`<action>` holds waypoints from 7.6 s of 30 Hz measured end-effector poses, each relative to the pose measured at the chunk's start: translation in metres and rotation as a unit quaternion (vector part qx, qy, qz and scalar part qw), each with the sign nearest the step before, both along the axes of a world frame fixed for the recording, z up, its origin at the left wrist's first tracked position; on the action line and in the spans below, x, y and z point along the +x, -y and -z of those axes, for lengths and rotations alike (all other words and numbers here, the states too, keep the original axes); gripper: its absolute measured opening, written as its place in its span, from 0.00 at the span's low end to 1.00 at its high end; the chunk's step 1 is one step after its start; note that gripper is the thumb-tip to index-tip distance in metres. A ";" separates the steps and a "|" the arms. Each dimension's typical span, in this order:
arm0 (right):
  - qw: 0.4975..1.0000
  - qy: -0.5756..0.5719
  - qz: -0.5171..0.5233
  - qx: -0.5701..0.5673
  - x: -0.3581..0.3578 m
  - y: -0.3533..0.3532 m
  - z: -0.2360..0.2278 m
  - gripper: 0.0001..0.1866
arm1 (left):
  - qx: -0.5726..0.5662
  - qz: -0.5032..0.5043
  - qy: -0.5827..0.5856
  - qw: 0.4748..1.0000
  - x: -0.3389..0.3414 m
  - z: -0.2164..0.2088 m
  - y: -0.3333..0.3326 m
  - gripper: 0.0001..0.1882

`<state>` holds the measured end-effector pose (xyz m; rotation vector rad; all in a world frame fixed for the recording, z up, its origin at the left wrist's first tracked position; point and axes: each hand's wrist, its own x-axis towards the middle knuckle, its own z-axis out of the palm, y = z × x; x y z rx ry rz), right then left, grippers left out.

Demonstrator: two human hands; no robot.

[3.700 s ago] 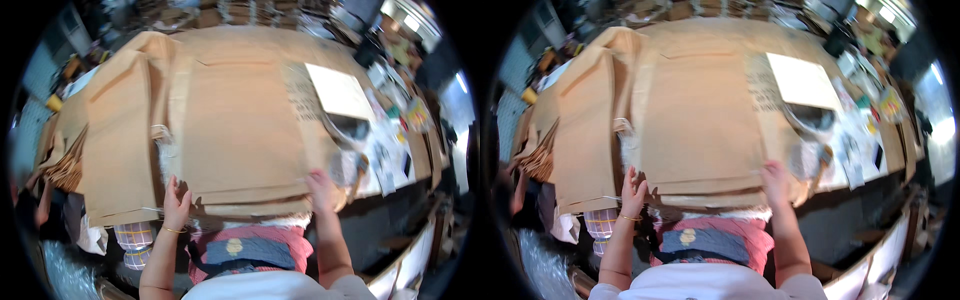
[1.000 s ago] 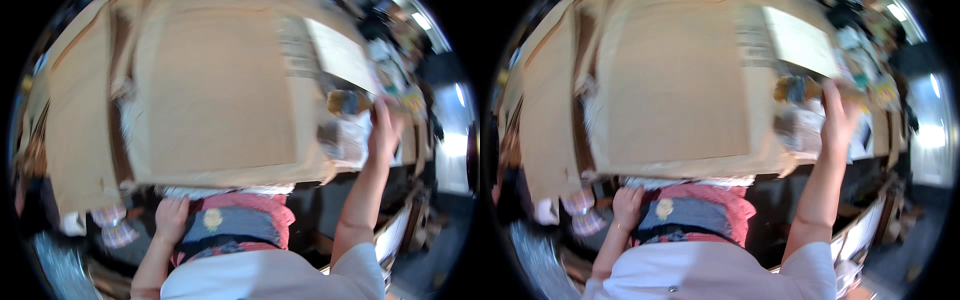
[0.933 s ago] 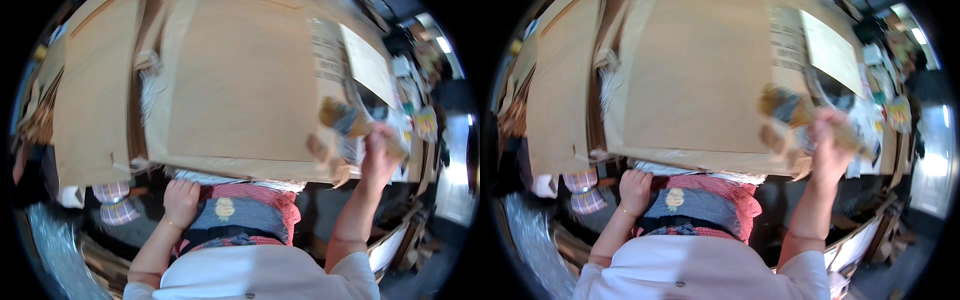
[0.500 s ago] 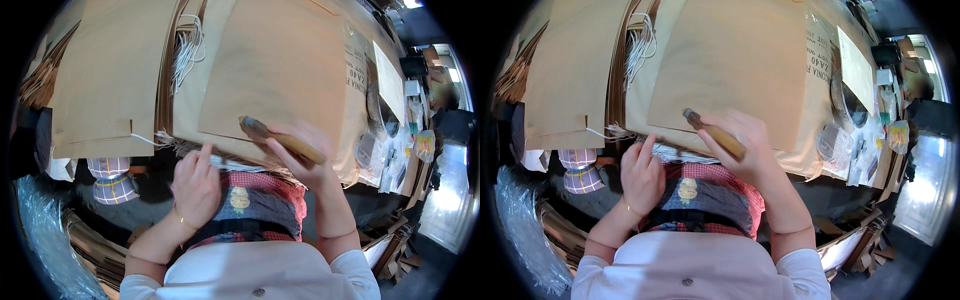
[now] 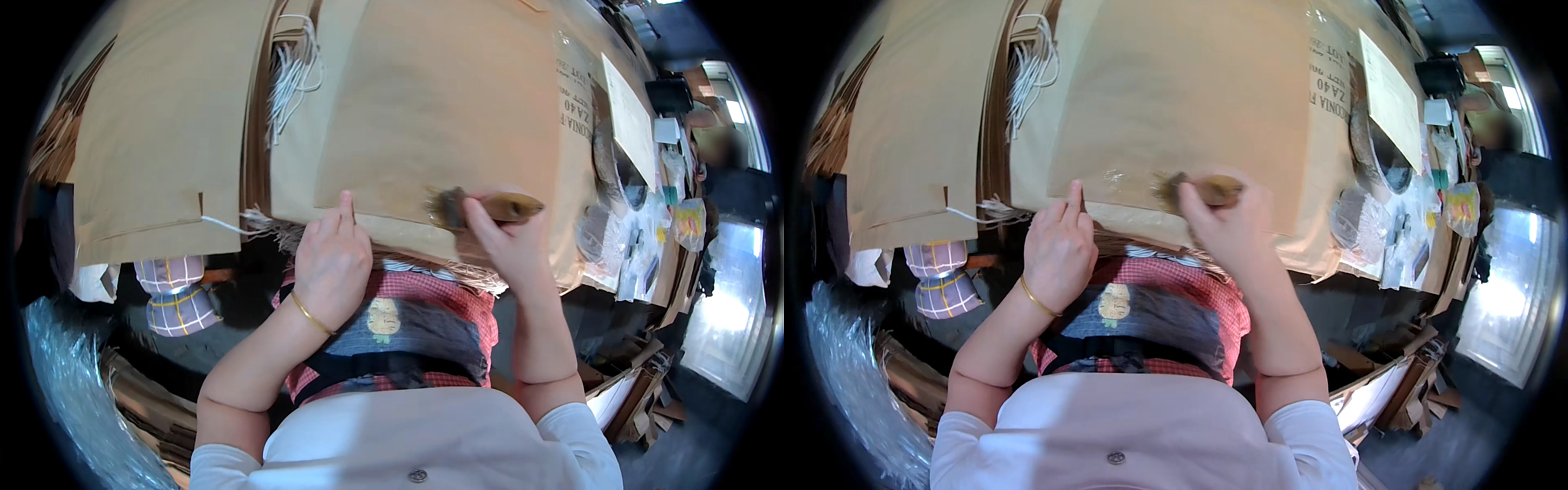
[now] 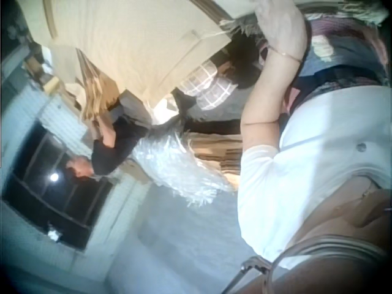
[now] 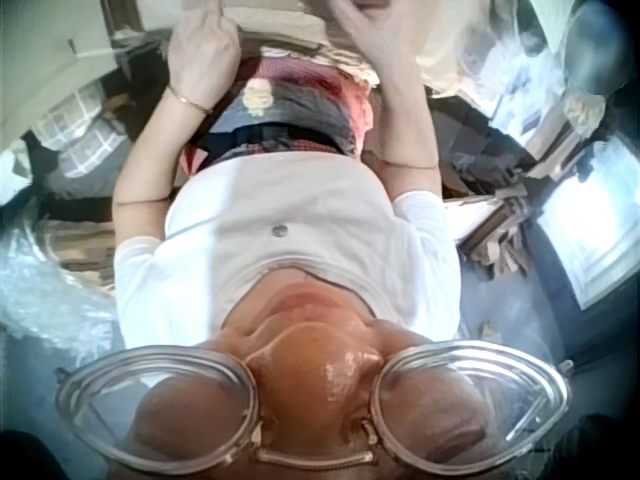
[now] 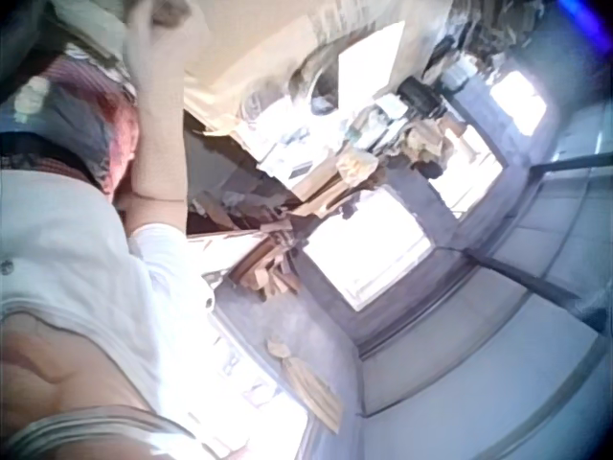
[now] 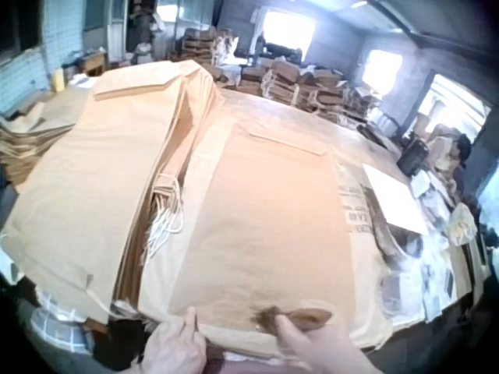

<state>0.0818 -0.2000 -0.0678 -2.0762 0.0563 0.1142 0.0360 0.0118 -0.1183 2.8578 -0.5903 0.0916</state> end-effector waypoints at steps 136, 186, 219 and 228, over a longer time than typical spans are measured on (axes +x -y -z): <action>0.891 0.216 0.167 -0.363 -0.042 0.135 0.087 0.16 | -0.152 -0.065 -0.003 0.986 0.025 0.012 -0.002 0.32; 0.843 0.127 0.031 -0.521 -0.090 0.266 -0.012 0.26 | 0.030 0.229 0.037 0.972 0.015 0.014 0.072 0.25; 0.860 0.181 0.364 -0.308 0.094 0.293 -0.094 0.21 | -0.197 0.138 -0.043 0.970 -0.024 0.039 0.005 0.05; 0.967 0.241 -0.083 -0.020 -0.002 0.049 -0.029 0.08 | -0.020 0.024 0.046 0.998 0.005 -0.026 -0.010 0.05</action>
